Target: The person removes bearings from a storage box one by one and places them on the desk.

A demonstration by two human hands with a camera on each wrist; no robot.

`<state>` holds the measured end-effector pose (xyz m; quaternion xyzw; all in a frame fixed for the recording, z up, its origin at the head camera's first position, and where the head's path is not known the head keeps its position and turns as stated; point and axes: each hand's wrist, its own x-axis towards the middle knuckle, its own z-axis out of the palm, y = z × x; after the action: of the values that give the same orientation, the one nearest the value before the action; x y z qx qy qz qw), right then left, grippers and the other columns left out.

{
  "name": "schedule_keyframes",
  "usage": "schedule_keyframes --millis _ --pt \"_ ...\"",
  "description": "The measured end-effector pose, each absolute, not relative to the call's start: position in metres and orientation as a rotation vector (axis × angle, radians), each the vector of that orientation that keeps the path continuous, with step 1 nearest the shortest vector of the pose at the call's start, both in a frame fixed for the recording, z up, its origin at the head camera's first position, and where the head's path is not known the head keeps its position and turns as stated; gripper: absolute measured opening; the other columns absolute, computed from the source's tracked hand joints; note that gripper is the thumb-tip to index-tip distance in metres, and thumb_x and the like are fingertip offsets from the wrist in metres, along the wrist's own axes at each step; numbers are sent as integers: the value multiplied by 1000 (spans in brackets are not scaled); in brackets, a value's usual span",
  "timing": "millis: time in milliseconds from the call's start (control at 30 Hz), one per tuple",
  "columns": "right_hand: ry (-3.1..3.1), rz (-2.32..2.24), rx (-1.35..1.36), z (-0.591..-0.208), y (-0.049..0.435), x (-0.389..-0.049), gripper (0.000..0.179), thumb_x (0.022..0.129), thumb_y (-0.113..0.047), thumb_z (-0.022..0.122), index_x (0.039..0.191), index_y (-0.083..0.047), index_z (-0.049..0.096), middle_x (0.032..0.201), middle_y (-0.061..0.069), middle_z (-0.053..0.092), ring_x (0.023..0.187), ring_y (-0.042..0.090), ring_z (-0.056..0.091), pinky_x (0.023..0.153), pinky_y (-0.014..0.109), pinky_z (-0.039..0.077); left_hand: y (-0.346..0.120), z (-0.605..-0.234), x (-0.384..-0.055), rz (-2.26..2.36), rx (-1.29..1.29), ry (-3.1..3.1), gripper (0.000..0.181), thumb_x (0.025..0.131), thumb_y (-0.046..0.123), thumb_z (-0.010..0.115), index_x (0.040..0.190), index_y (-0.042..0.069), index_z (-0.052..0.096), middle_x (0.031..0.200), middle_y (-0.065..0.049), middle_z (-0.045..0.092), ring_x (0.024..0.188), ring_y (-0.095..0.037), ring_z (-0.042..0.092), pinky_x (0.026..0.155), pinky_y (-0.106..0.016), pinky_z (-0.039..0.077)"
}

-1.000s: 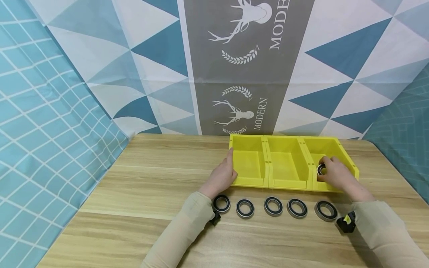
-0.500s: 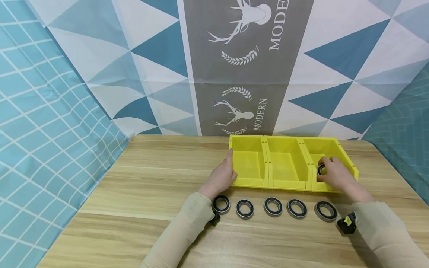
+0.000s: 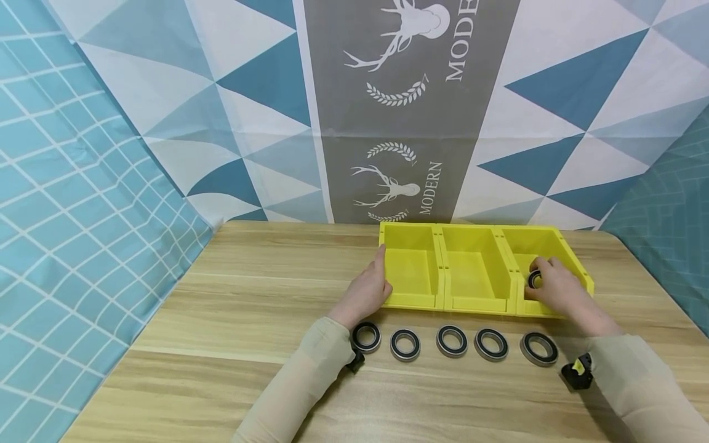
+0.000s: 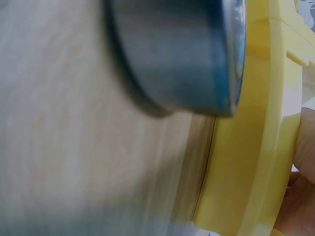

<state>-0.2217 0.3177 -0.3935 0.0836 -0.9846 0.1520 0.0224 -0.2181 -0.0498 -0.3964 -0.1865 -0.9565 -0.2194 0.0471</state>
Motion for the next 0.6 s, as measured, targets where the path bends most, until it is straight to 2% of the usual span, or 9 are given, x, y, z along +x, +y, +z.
schedule_keyframes --millis 167,333,600 --pt "-3017 445 247 -392 318 -218 47 79 -21 62 110 10 45 97 30 45 68 31 49 58 42 44 -50 -398 -218 -661 -577 -2906 76 83 9 50 144 0 5 105 -19 58 65 -18 50 57 -29 45" --pt "-3002 421 252 -390 316 -216 49 80 -22 61 113 11 44 99 32 45 67 31 50 58 44 45 -50 -397 -218 -654 -581 -2899 76 83 8 50 144 -1 5 110 -20 57 70 -19 53 61 -31 47" --pt "-2976 380 285 -388 317 -213 41 80 -23 60 105 9 50 91 26 47 64 26 49 57 40 45 -50 -398 -218 -648 -576 -2905 75 84 9 49 144 0 4 116 -21 56 74 -20 54 64 -32 48"
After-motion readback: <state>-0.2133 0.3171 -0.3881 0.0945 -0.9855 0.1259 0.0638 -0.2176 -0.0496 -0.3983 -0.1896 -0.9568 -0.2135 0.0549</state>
